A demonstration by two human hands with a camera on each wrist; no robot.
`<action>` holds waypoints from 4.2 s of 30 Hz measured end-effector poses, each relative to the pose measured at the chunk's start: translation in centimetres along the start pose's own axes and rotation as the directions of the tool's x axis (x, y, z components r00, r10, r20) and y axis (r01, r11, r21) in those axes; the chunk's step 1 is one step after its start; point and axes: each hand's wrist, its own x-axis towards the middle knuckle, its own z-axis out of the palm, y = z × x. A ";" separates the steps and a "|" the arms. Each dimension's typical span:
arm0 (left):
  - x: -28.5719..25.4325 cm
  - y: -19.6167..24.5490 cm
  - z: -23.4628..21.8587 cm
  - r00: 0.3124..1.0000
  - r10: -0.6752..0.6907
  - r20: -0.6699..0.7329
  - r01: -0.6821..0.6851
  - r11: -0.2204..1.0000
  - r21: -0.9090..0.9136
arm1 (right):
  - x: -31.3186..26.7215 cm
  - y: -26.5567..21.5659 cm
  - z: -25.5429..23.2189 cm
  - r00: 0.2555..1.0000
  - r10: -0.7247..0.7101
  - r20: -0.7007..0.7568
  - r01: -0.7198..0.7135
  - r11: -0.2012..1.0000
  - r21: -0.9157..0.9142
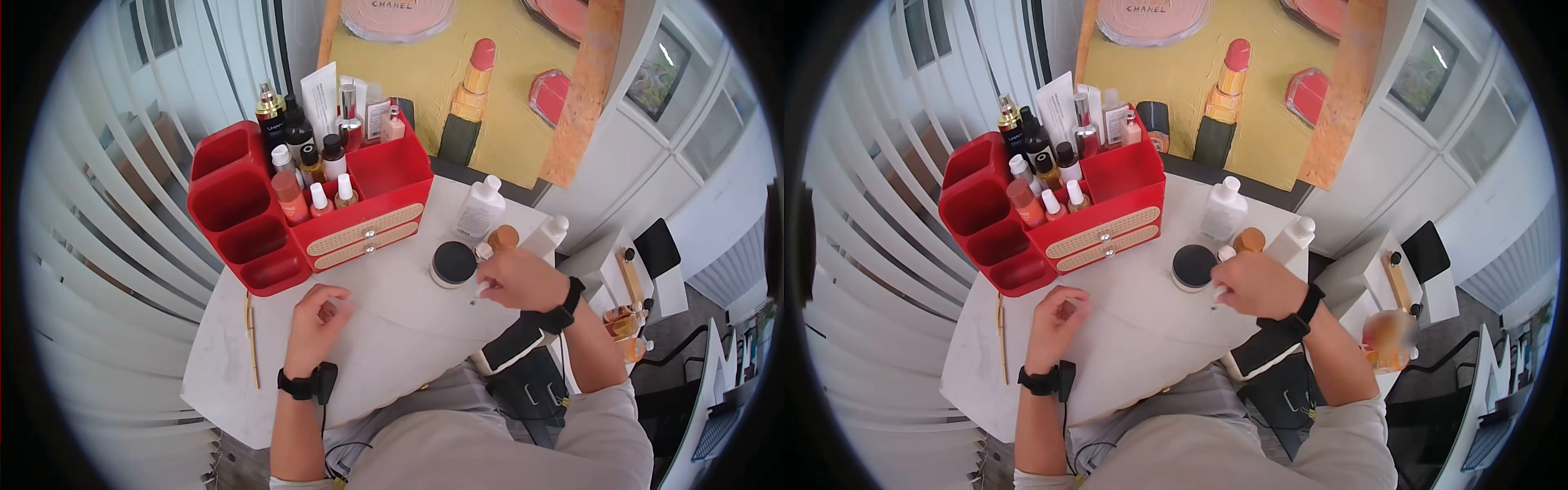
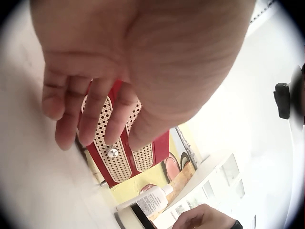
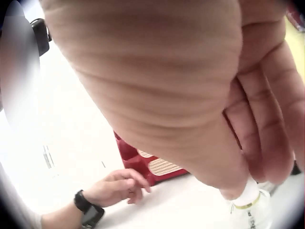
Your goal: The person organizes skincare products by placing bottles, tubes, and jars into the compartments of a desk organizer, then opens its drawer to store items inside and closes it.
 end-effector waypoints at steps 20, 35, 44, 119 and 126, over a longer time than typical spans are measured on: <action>-0.5 1.6 0.4 0.987 -0.147 0.065 0.157 0.967 -0.198 | 3.1 -2.1 6.9 0.956 0.186 -0.225 -0.226 0.960 -0.166; 0.2 0.2 -0.2 0.987 -0.060 -0.149 0.039 0.990 -0.138 | 5.6 -7.3 10.0 0.942 -0.011 -0.335 0.157 0.899 0.409; 0.1 -0.2 0.8 0.982 -0.026 -0.187 0.015 0.998 -0.062 | 1.0 1.3 9.2 0.838 0.181 -0.515 -0.347 0.905 -0.247; 0.4 -0.1 -1.0 0.974 -0.228 -0.017 0.215 0.938 -0.271 | 12.8 -3.3 -4.1 0.706 -0.074 -0.705 0.013 0.996 -0.091; 0.4 -0.9 -0.4 0.978 -0.206 -0.044 0.190 0.953 -0.237 | -1.1 -0.2 4.2 0.793 0.308 -0.526 -0.469 0.859 -0.204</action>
